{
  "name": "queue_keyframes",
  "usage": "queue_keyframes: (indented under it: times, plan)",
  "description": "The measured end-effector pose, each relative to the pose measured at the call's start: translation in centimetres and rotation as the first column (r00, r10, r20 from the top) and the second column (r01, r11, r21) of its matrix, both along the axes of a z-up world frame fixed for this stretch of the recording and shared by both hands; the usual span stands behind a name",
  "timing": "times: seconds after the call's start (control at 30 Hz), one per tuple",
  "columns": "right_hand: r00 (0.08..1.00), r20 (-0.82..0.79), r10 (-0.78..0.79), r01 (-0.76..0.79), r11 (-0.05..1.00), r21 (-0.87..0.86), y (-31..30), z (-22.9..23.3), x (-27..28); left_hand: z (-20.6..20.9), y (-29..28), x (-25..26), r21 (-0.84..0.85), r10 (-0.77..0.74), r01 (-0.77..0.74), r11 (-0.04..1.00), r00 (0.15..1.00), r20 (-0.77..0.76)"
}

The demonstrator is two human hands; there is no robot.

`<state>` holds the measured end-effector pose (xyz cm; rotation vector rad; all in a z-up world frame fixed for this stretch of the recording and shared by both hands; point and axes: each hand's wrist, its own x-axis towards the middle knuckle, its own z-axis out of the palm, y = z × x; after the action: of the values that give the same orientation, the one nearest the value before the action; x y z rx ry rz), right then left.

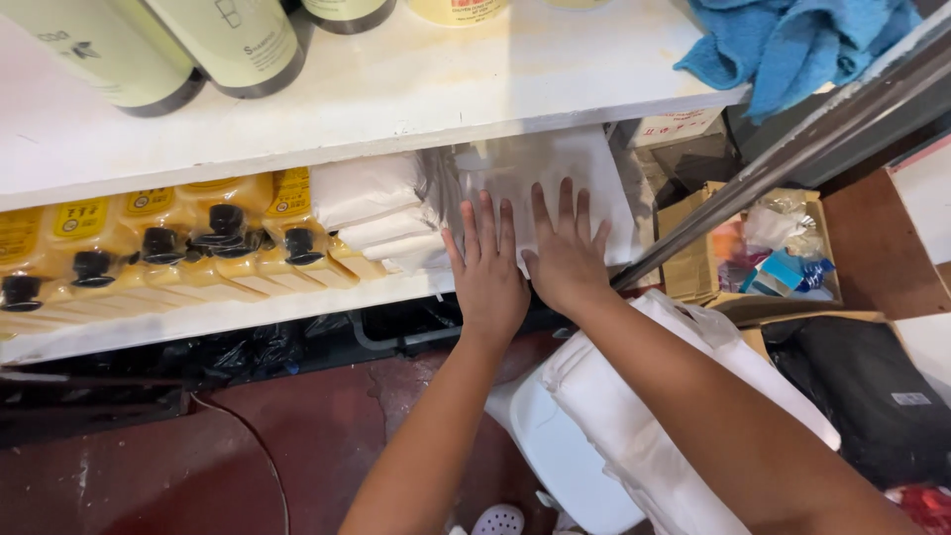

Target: The person picks up folded white towels from a shelf and wipes them with a blue cloth. They handle the towels one by one, wiping the surfaces before placing them back on the shelf or stacking them on a stool.

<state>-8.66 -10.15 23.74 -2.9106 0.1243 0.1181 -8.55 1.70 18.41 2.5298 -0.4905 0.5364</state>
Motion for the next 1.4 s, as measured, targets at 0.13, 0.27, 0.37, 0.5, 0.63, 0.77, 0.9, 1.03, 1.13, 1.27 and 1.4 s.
queue_keyframes:
  times: [0.13,0.27,0.37,0.5,0.63,0.77,0.9,1.03,1.13,1.27,1.4]
  plan:
    - [0.992,0.124,0.002,-0.002,1.000,0.000,0.1,1.9,-3.0,3.4,0.6,-2.1,0.078,0.033,-0.030,0.997,0.999,-0.039]
    - [0.947,0.316,0.052,-0.055,0.998,-0.001,0.0,4.0,-5.8,6.4,0.6,-3.7,0.033,-0.008,0.008,0.999,1.000,-0.016]
    - [0.913,0.403,0.062,-0.065,0.998,-0.005,-0.2,6.0,-7.6,8.4,0.0,-4.8,-0.027,-0.044,0.044,0.999,0.999,0.019]
    - [0.881,0.472,0.033,-0.041,0.999,0.007,-0.6,8.4,-9.9,10.8,-0.5,-6.3,-0.040,-0.081,0.082,0.996,0.996,0.029]
    - [0.880,0.475,-0.004,-0.003,1.000,0.014,-1.7,9.7,-12.6,12.5,-1.3,-7.7,-0.075,-0.145,0.149,0.986,0.988,0.058]
    - [0.889,0.451,-0.075,0.066,0.997,0.036,-2.9,10.4,-15.9,13.7,-2.6,-9.6,-0.033,-0.184,0.188,0.982,0.978,0.096]
    - [0.894,0.399,-0.205,0.182,0.979,0.095,-4.3,11.1,-19.4,14.2,-4.5,-12.2,0.068,-0.248,0.240,0.968,0.956,0.157]
    - [0.889,0.347,-0.299,0.271,0.954,0.127,-6.1,10.0,-23.1,13.5,-7.1,-15.4,-0.007,-0.386,0.388,0.921,0.917,0.102]
    - [0.863,0.334,-0.380,0.359,0.925,0.125,-7.4,8.4,-25.7,12.2,-8.9,-17.7,-0.002,-0.438,0.440,0.898,0.894,0.095]
    - [0.837,0.332,-0.434,0.403,0.901,0.161,-8.6,6.8,-28.4,10.8,-10.3,-19.6,-0.041,-0.545,0.547,0.836,0.837,0.036]
    - [0.830,0.372,-0.416,0.337,0.905,0.260,-9.1,4.9,-30.3,9.8,-10.8,-20.4,-0.029,-0.605,0.605,0.796,0.796,0.000]
